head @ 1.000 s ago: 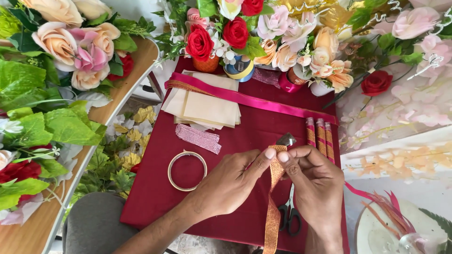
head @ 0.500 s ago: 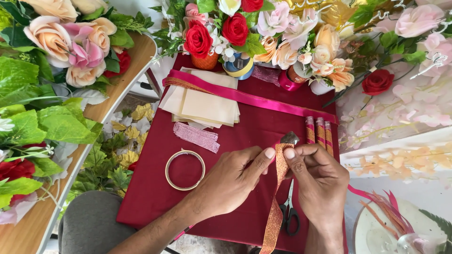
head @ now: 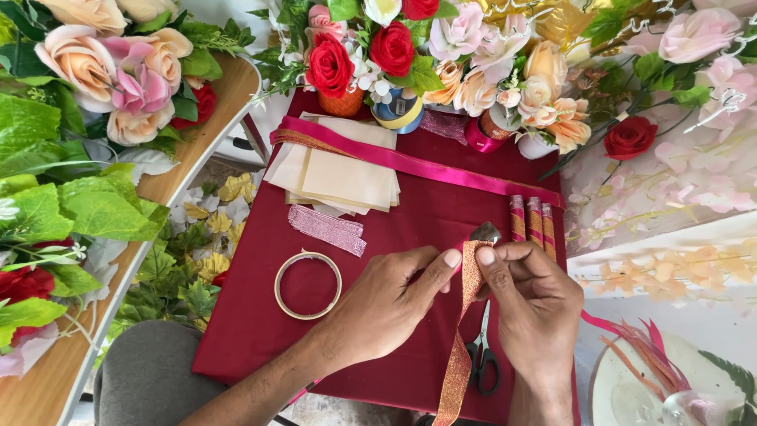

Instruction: The person wraps a pink ribbon around a dark stick in a spiral pattern, securing it with tape. They then wrap a gold glitter ribbon around the same stick in a similar spiral pattern.

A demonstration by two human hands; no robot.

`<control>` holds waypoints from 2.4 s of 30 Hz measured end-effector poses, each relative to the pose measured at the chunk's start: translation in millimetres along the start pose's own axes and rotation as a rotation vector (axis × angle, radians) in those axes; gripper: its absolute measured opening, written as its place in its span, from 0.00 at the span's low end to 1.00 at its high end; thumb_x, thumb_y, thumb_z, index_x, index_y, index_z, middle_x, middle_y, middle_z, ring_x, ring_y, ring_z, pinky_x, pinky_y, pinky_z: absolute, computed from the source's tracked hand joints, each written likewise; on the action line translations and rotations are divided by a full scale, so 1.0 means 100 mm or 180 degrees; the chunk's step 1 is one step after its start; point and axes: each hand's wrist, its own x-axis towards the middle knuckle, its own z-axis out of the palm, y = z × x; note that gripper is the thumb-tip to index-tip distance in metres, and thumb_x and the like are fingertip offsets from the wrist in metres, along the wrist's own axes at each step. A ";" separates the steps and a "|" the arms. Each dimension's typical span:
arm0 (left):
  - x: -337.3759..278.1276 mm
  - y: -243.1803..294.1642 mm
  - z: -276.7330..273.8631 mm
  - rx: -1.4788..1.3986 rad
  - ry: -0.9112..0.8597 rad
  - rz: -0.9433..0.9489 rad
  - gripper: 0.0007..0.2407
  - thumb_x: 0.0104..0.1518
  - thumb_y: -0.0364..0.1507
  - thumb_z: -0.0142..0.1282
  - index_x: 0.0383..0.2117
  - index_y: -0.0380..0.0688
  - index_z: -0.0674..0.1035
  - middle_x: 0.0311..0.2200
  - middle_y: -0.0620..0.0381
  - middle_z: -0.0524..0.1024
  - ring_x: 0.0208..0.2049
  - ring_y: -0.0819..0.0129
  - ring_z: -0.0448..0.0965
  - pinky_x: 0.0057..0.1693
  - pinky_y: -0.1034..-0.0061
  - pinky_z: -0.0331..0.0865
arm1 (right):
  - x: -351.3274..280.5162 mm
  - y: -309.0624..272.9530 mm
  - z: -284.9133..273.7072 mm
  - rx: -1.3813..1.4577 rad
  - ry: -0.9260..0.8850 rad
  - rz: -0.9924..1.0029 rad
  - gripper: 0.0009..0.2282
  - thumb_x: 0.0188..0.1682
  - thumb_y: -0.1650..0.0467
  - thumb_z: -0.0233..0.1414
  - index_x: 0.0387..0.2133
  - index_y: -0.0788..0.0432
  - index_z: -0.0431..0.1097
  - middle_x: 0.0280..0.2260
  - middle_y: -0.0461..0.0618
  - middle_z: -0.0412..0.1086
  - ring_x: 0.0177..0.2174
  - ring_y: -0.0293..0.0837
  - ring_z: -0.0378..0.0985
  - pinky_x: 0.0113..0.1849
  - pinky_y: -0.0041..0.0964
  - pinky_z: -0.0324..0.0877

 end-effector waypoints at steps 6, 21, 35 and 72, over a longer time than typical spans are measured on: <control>0.00 0.00 0.00 -0.0012 0.0031 0.0081 0.21 0.66 0.47 0.37 0.23 0.47 0.74 0.14 0.63 0.64 0.18 0.72 0.61 0.32 0.72 0.60 | 0.01 0.02 -0.01 0.0034 0.0040 0.0101 0.03 0.52 0.73 0.58 0.32 0.62 0.73 0.21 0.45 0.71 0.23 0.31 0.70 0.27 0.28 0.76; -0.09 0.17 -0.02 -0.0050 -0.0069 -0.0434 0.24 0.57 0.54 0.37 0.20 0.46 0.73 0.11 0.59 0.68 0.18 0.67 0.79 0.29 0.76 0.61 | -0.01 -0.04 0.01 0.0124 -0.0122 -0.0031 0.08 0.52 0.72 0.55 0.41 0.66 0.74 0.40 0.53 0.77 0.38 0.40 0.77 0.36 0.32 0.76; -0.12 0.18 -0.01 -0.0274 0.0207 -0.0107 0.23 0.60 0.50 0.43 0.15 0.48 0.73 0.08 0.60 0.68 0.12 0.76 0.67 0.27 0.78 0.63 | -0.04 0.00 0.03 0.0097 -0.0073 -0.0098 0.09 0.51 0.73 0.55 0.42 0.66 0.74 0.41 0.53 0.77 0.42 0.41 0.78 0.46 0.33 0.74; -0.07 0.00 0.06 -0.0215 0.0324 0.0213 0.22 0.62 0.49 0.47 0.14 0.49 0.70 0.14 0.67 0.53 0.20 0.76 0.53 0.29 0.72 0.49 | -0.06 0.05 0.04 0.0137 0.0002 -0.0157 0.07 0.52 0.73 0.55 0.40 0.65 0.73 0.40 0.52 0.76 0.41 0.40 0.78 0.46 0.32 0.74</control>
